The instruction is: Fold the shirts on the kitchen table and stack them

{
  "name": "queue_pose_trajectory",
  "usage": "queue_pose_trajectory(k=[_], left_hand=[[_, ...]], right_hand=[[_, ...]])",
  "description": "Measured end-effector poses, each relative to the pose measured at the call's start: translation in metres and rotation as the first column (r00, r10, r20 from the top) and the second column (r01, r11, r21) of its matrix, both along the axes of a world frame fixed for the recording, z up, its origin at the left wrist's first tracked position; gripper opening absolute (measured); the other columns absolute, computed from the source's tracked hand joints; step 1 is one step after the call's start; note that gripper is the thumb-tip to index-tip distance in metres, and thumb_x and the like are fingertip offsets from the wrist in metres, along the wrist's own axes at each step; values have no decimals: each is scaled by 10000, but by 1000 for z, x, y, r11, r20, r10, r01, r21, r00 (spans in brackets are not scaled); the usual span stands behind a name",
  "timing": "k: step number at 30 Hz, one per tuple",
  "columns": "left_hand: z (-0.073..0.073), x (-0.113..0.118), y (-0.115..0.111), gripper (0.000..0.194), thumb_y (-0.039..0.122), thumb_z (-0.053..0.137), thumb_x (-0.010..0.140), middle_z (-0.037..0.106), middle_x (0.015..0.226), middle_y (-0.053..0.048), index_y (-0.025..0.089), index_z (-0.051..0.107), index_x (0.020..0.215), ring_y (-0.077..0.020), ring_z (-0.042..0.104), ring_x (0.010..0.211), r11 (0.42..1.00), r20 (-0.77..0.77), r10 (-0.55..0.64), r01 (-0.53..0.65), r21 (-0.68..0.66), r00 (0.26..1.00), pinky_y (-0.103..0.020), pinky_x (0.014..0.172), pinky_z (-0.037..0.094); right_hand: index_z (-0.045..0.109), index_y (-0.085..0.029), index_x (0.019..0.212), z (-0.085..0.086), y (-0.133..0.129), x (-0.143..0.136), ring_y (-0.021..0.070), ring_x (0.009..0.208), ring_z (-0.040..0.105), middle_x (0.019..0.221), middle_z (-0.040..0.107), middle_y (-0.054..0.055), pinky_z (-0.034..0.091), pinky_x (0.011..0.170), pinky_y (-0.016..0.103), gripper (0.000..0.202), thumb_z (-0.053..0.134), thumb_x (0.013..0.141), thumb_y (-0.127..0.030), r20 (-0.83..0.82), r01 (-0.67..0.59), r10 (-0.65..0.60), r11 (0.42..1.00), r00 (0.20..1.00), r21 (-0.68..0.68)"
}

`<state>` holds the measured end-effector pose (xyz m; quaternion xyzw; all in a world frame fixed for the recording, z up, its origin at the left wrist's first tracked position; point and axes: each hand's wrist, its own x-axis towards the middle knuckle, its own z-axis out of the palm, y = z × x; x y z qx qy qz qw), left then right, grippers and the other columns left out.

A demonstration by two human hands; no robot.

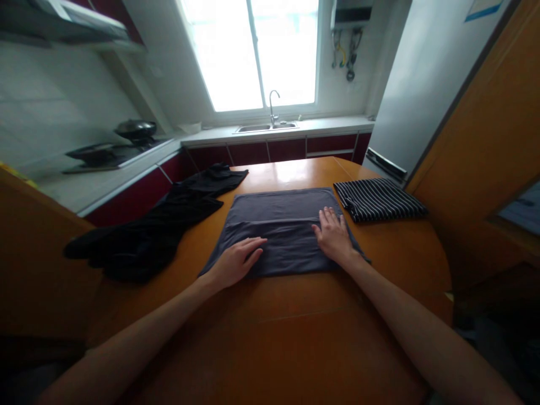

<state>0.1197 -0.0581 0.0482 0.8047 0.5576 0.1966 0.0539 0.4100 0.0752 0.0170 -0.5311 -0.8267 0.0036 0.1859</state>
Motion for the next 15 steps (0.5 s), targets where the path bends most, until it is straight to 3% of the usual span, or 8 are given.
queue_pose_trajectory(k=[2,4,7,11,15], left_hand=[[-1,1,5,451,414,337,1065,578,1451,-65,213,577,1391,-210,491,1384,999,0,14,-14,45,1000,-398,1178,370],[-6,-1,11,483,423,354,1058,472,1545,-76,201,508,1459,-245,368,1469,999,-66,19,-16,41,998,-459,1208,309],[-15,-4,17,570,487,362,1046,309,1633,-79,208,389,1542,-289,220,1527,999,-181,13,-21,-37,983,-530,1216,249],[-19,-6,18,603,537,306,1047,245,1656,-61,239,335,1571,-276,163,1541,997,-228,6,-25,-79,974,-521,1226,216],[-18,-5,16,612,546,293,1046,245,1657,-62,240,327,1575,-270,165,1541,996,-224,13,-31,-81,974,-507,1227,216]], right_hand=[[378,-91,1535,4,-13,-19,260,1528,201,1628,305,150,168,1225,507,611,280,1036,-429,-25,-144,144,989,989,15],[355,-124,1553,5,-23,-36,237,1533,188,1638,288,123,166,1229,491,612,285,1037,-444,-17,-279,279,960,960,-15],[312,-161,1577,2,-23,-47,235,1536,174,1650,254,106,148,1229,515,646,299,1029,-504,22,-353,358,928,933,-120],[291,-156,1584,-3,-2,-32,255,1537,165,1656,226,121,145,1220,548,681,256,1026,-545,60,-172,190,959,980,-224],[323,-111,1566,-6,22,-5,274,1537,161,1649,241,154,131,1220,547,705,205,1028,-551,106,2,24,970,994,-243]])
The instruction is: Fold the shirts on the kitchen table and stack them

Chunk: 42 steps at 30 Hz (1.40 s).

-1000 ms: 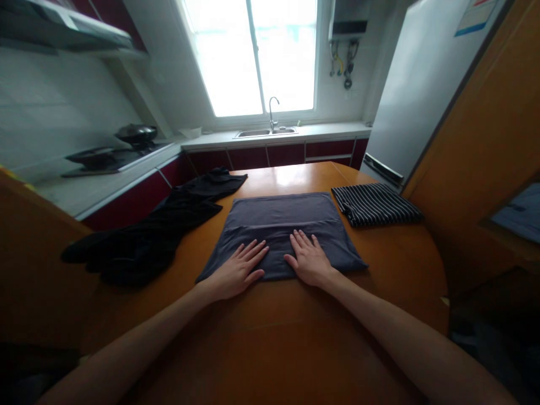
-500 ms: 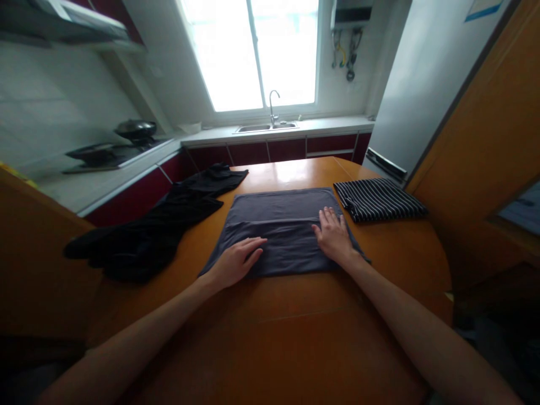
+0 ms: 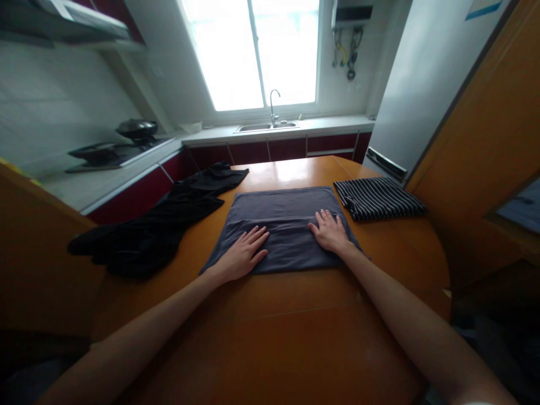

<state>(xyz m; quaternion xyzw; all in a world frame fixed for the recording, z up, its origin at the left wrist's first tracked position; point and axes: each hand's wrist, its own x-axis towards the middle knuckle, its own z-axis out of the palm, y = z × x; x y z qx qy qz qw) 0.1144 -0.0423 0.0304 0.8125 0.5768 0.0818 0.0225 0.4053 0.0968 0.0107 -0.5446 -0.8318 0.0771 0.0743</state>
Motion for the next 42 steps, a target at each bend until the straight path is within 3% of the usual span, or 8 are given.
queue_pose_trajectory(k=[7,12,18,26,32,35,39,42], left_hand=[[4,-18,3,631,551,295,1039,251,1655,-65,217,326,1573,-258,187,1537,999,68,28,-25,-46,997,-479,1232,210],[1,-57,18,656,527,300,1026,256,1647,-123,149,342,1561,-295,198,1532,974,60,220,-216,-70,974,-533,1219,201],[-5,-72,25,651,525,282,1026,230,1653,-121,176,312,1575,-297,188,1534,957,9,282,-281,-65,959,-578,1206,191],[-9,-83,26,630,541,268,1028,261,1647,-92,233,319,1575,-292,183,1535,961,24,271,-269,-57,962,-596,1201,188],[0,-98,28,646,474,246,1035,277,1630,-166,92,350,1546,-308,203,1528,911,45,409,-405,-82,911,-585,1204,205],[10,-85,22,635,452,258,1041,354,1593,-194,47,398,1509,-299,265,1511,917,95,394,-398,29,914,-531,1218,217],[16,-37,3,588,466,263,1057,386,1593,-120,145,386,1535,-240,271,1513,981,112,112,-128,149,987,-465,1233,223],[13,-4,-10,597,500,267,1060,334,1623,-74,198,323,1572,-227,211,1532,995,49,-57,53,84,997,-460,1243,198]], right_hand=[[356,-22,1531,2,5,21,319,1515,222,1616,298,211,180,1207,543,686,246,1032,-480,-44,190,-186,976,982,108],[396,-73,1525,12,-26,-2,265,1522,221,1617,327,160,177,1226,480,623,278,1033,-438,-149,-52,90,969,985,241],[344,-125,1562,5,-42,-22,260,1532,190,1648,254,117,176,1226,510,640,303,1027,-475,-99,-292,303,950,948,108],[359,-148,1557,-4,-2,12,274,1532,183,1646,257,139,161,1218,539,664,256,1026,-533,-23,-61,62,998,998,32],[474,-98,1482,-1,17,38,304,1504,264,1604,345,186,233,1195,522,585,307,1030,-430,-30,90,-88,992,996,93],[518,-72,1442,10,2,28,307,1494,290,1579,384,202,240,1196,506,560,305,1027,-382,-102,76,-57,978,993,193],[429,-117,1519,20,-42,-8,246,1512,259,1604,363,136,221,1217,460,568,272,1036,-373,-197,-96,158,952,968,290],[346,-161,1568,19,-71,-33,224,1532,196,1644,278,96,194,1229,453,583,290,1038,-398,-156,-260,308,928,938,266]])
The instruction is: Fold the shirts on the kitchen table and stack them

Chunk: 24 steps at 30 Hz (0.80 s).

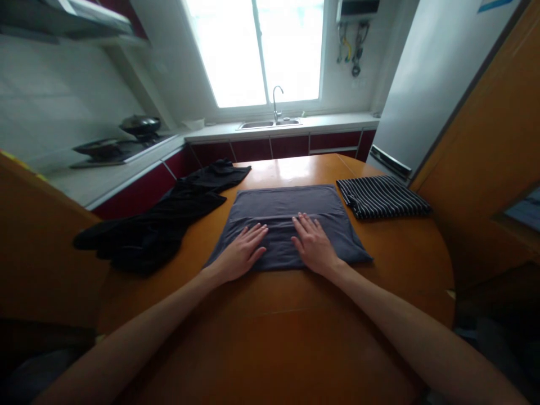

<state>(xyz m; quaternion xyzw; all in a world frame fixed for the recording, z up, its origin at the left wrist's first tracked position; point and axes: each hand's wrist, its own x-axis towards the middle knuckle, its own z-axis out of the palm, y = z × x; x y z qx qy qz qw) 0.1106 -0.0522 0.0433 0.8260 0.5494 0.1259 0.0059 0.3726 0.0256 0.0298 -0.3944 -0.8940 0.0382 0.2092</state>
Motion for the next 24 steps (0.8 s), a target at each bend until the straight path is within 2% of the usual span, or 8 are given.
queue_pose_trajectory(k=[3,7,13,17,24], left_hand=[[-5,13,-4,643,563,276,1047,259,1650,-61,220,277,1591,-249,173,1541,995,-52,-48,43,-95,997,-486,1236,202],[-7,8,-2,651,579,255,1047,201,1666,-44,238,243,1602,-252,143,1546,990,-67,-48,39,-132,997,-476,1237,185],[-9,5,0,652,584,251,1046,187,1669,-34,255,224,1608,-252,134,1548,991,-66,-55,46,-126,996,-466,1239,166],[-9,5,0,658,589,245,1047,185,1668,-38,245,231,1607,-256,135,1548,989,-64,-57,47,-138,996,-473,1239,169],[-7,5,-1,659,586,237,1049,181,1670,-35,224,254,1599,-255,126,1549,988,-74,-60,48,-147,995,-472,1242,168]], right_hand=[[344,-161,1570,-5,-10,-10,248,1539,163,1657,225,114,172,1231,477,620,344,1027,-463,106,-58,66,995,992,-81],[328,-173,1576,-9,-3,-5,267,1541,144,1662,200,131,159,1225,521,645,351,1022,-504,164,-20,43,990,986,-137],[268,-198,1596,-14,13,7,269,1548,95,1675,149,111,136,1217,568,664,309,1025,-536,185,109,-77,980,980,-169],[259,-188,1598,-18,29,17,276,1543,130,1670,177,125,143,1213,575,677,270,1027,-552,191,210,-171,955,967,-208],[345,-155,1564,-21,57,40,297,1530,184,1653,232,154,151,1210,571,680,227,1032,-562,220,351,-305,912,926,-211]])
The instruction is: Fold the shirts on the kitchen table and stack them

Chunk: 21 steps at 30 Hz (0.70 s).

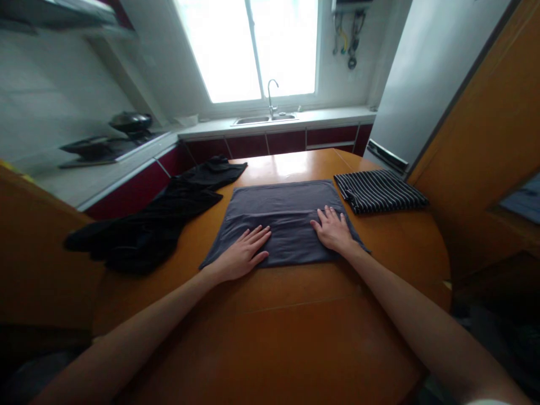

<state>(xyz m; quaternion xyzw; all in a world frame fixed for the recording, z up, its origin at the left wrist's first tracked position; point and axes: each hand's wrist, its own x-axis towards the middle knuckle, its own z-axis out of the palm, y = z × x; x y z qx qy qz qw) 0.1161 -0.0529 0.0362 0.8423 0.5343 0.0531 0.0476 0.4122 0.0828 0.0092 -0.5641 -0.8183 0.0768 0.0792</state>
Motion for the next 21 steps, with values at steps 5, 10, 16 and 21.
queue_pose_trajectory(k=[5,10,16,21], left_hand=[[-1,0,0,645,581,239,1051,185,1670,-28,241,253,1599,-254,133,1548,1000,-3,-4,4,7,1000,-465,1240,168],[-1,-1,0,638,573,248,1052,193,1668,-33,250,245,1601,-258,145,1545,1000,0,-11,11,14,1000,-465,1236,177],[-1,-1,0,642,579,240,1052,200,1667,-35,248,246,1602,-259,148,1545,1000,-4,-11,11,18,1000,-465,1233,186],[-2,-2,1,642,579,243,1051,205,1666,-34,252,239,1604,-259,152,1545,1000,2,-16,16,25,1000,-473,1233,191]], right_hand=[[347,-154,1562,-1,7,7,301,1529,186,1651,235,166,157,1210,564,667,257,1032,-549,8,44,-44,999,999,5],[356,-145,1557,0,5,7,302,1526,195,1645,248,174,161,1211,556,665,271,1030,-542,11,39,-40,999,999,22],[367,-143,1552,0,5,7,308,1523,207,1642,254,179,172,1207,558,665,280,1027,-542,11,37,-37,999,999,26],[365,-141,1553,1,4,6,310,1523,205,1643,249,180,176,1207,557,662,284,1027,-534,13,35,-35,999,999,16]])
